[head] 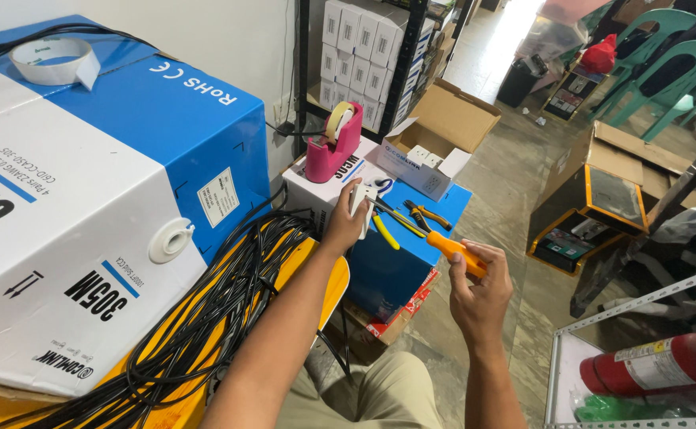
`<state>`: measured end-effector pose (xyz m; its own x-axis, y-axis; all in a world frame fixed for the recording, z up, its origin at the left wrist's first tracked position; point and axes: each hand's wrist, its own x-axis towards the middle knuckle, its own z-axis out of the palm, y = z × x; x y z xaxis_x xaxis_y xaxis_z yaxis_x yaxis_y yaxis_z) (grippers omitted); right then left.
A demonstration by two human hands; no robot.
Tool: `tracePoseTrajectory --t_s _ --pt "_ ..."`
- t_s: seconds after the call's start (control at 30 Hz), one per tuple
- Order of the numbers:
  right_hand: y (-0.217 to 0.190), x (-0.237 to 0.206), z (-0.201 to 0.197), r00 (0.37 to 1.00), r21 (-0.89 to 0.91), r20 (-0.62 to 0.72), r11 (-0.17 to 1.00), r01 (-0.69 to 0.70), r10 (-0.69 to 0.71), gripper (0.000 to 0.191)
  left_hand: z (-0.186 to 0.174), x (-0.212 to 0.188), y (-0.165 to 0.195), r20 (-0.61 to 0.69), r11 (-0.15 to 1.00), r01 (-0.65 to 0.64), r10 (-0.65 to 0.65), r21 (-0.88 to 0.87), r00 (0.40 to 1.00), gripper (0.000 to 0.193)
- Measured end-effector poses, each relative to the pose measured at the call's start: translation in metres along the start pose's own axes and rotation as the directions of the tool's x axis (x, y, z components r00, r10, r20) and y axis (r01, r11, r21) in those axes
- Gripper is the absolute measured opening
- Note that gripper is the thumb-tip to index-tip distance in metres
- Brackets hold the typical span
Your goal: The person assembles a multi-socket power strip at a workbench. They hold the white outlet block, position a black cable against its terminals, and use a screwdriver to tighten screws, working on the sockets one at a time and handling the cable with pliers as they go.
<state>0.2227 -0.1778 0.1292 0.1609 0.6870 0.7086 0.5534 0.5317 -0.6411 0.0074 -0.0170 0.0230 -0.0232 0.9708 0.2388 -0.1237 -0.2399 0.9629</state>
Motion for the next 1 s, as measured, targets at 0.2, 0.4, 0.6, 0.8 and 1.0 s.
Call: tracePoseTrajectory --t_s 0.2,0.4,0.6,0.8,1.0 --pt "-0.0017 0.0008 0.0011 1.0 -0.008 0.001 1.0 0.018 -0.018 0.021 0.0012 0.0005 0.0004 -0.008 0.993 -0.075 0.076 0.087 0.997 0.05" --pt "0.0005 0.0029 -0.001 0.999 0.041 0.013 0.998 -0.042 0.041 0.021 0.0002 -0.0014 0.0041 -0.002 0.997 -0.037 0.037 0.063 0.999 0.05" --pt "0.0018 0.0036 -0.0015 0.999 0.032 0.027 0.998 -0.048 0.047 0.021 0.0012 0.0008 0.0016 0.006 0.999 0.029 -0.029 0.04 1.0 0.051" --pt "0.0031 0.0048 -0.0012 0.993 0.053 0.017 0.992 -0.115 0.115 0.022 0.0006 0.0019 -0.0038 0.013 0.998 -0.065 0.065 -0.006 0.998 0.049" --pt "0.0034 0.0045 -0.0025 0.99 0.056 0.026 0.989 -0.138 0.137 0.021 0.0015 0.0008 0.0002 0.006 0.998 -0.018 0.018 0.056 1.0 0.05"
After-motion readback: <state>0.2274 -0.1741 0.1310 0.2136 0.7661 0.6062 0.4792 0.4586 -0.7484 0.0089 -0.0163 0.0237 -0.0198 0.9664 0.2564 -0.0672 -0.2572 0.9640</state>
